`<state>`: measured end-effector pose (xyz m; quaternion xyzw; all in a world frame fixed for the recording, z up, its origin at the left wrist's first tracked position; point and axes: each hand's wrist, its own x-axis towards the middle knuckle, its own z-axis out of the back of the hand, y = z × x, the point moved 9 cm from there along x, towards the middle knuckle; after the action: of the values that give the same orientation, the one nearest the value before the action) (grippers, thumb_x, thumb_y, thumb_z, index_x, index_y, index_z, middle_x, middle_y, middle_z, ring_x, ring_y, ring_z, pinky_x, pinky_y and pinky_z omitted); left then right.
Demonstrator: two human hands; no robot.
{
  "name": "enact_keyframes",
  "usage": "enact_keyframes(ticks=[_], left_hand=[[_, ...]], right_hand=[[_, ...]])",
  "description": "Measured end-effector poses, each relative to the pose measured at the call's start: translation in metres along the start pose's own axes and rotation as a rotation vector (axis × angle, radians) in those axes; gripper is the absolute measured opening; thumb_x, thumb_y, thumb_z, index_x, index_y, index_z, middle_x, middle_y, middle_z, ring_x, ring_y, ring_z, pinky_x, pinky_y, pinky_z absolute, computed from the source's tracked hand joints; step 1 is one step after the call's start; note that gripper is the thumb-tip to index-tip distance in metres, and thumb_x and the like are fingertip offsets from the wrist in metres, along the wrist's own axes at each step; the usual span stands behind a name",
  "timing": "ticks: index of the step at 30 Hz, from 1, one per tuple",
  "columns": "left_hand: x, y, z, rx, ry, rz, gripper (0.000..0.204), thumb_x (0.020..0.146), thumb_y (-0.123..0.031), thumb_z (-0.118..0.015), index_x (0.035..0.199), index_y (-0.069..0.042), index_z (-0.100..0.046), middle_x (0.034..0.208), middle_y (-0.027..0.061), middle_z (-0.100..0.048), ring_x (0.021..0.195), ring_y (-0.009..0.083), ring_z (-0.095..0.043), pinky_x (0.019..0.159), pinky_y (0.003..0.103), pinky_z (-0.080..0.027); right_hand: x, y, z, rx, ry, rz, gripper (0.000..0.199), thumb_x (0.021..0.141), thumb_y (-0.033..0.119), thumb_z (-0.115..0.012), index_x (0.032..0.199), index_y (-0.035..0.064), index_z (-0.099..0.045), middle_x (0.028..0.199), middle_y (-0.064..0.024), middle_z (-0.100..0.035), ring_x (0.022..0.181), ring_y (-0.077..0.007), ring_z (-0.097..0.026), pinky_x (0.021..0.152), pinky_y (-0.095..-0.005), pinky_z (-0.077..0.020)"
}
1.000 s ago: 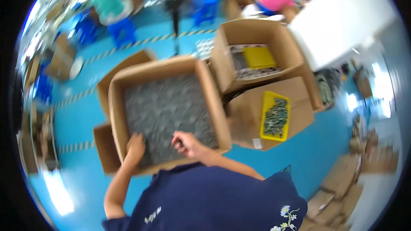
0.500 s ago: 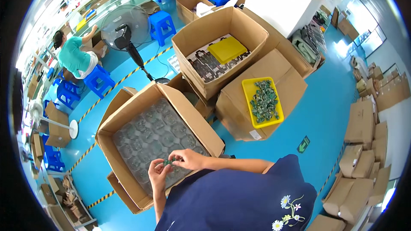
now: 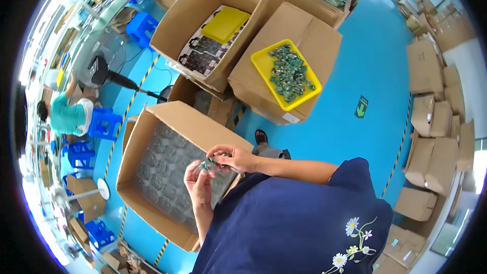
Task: Sorting and inspecting small printed circuit boards from a shipping tray into a secondary container.
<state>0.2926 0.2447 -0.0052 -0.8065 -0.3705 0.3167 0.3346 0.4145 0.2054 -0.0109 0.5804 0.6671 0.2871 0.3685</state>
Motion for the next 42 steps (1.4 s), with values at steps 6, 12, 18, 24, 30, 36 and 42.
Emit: enact_keyframes(ticks=[6,12,18,24,30,36,42], left_hand=[[0.036,0.006,-0.121,0.962,0.228,-0.241,0.034,0.08,0.003,-0.062,0.113,-0.005,-0.064,0.105,0.01,-0.065,0.079,0.014,-0.064,0.068,0.026,-0.051],[0.037,0.011,-0.185,1.176,0.415,-0.306,0.044,0.076,-0.003,-0.069,0.119,-0.009,-0.061,0.13,0.016,-0.05,0.071,0.015,-0.062,0.064,0.028,-0.052],[0.04,-0.021,-0.162,0.901,0.309,-0.284,0.039,0.08,-0.002,-0.066,0.118,-0.004,-0.059,0.11,0.0106,-0.061,0.076,0.0173,-0.061,0.069,0.027,-0.051],[-0.019,-0.061,0.03,1.023,-0.612,-0.343,0.024,0.085,-0.009,-0.062,0.109,-0.003,-0.064,0.105,0.0106,-0.067,0.097,0.0168,-0.062,0.078,0.029,-0.049],[-0.113,-0.089,0.243,1.422,-1.236,0.075,0.072,0.081,-0.025,-0.067,0.136,0.005,-0.031,0.124,0.0286,-0.05,0.119,0.0396,-0.046,0.102,0.042,-0.036],[-0.119,-0.078,0.29,1.38,-1.206,0.299,0.054,0.083,-0.02,-0.06,0.13,0.0,-0.042,0.116,0.0268,-0.057,0.109,0.0416,-0.053,0.094,0.045,-0.042],[-0.147,-0.094,0.299,1.118,-1.175,-0.049,0.04,0.081,-0.005,-0.057,0.121,-0.002,-0.053,0.104,0.0166,-0.064,0.095,0.0311,-0.061,0.086,0.041,-0.046]], right_hand=[[-0.029,-0.003,0.069,0.677,-0.405,-0.207,0.029,0.091,0.02,-0.04,0.109,0.0056,-0.058,0.095,-0.0061,-0.063,0.086,-0.0195,-0.061,0.075,-0.0369,-0.0507],[-0.036,-0.012,0.125,1.13,-0.294,-0.197,0.019,0.089,0.026,-0.052,0.093,0.0082,-0.059,0.091,-0.0033,-0.063,0.076,-0.0149,-0.06,0.06,-0.0266,-0.0496],[-0.045,0.079,0.329,0.704,-0.52,0.191,0.009,0.088,0.016,-0.057,0.089,0.0079,-0.058,0.081,0.0009,-0.056,0.071,-0.0087,-0.053,0.05,-0.0211,-0.0406],[-0.052,0.092,0.537,-0.052,-1.14,-0.012,0.026,0.092,0.036,-0.048,0.102,0.013,-0.055,0.102,-0.0042,-0.059,0.091,-0.0181,-0.058,0.076,-0.0389,-0.0458],[-0.052,0.093,0.556,-0.26,-1.361,-0.032,0.052,0.088,0.042,-0.053,0.127,0.0073,-0.053,0.135,-0.0074,-0.048,0.128,-0.0245,-0.04,0.108,-0.0506,-0.0218],[0.005,0.117,0.376,-0.905,-1.189,0.347,0.033,0.088,0.021,-0.055,0.112,0.0006,-0.062,0.108,-0.0084,-0.063,0.095,-0.0183,-0.058,0.084,-0.0289,-0.0439],[0.063,0.087,0.153,-0.674,-0.707,0.449,0.022,0.094,0.012,-0.05,0.11,0.0021,-0.061,0.12,-0.0079,-0.06,0.109,-0.016,-0.055,0.089,-0.0286,-0.0446]])
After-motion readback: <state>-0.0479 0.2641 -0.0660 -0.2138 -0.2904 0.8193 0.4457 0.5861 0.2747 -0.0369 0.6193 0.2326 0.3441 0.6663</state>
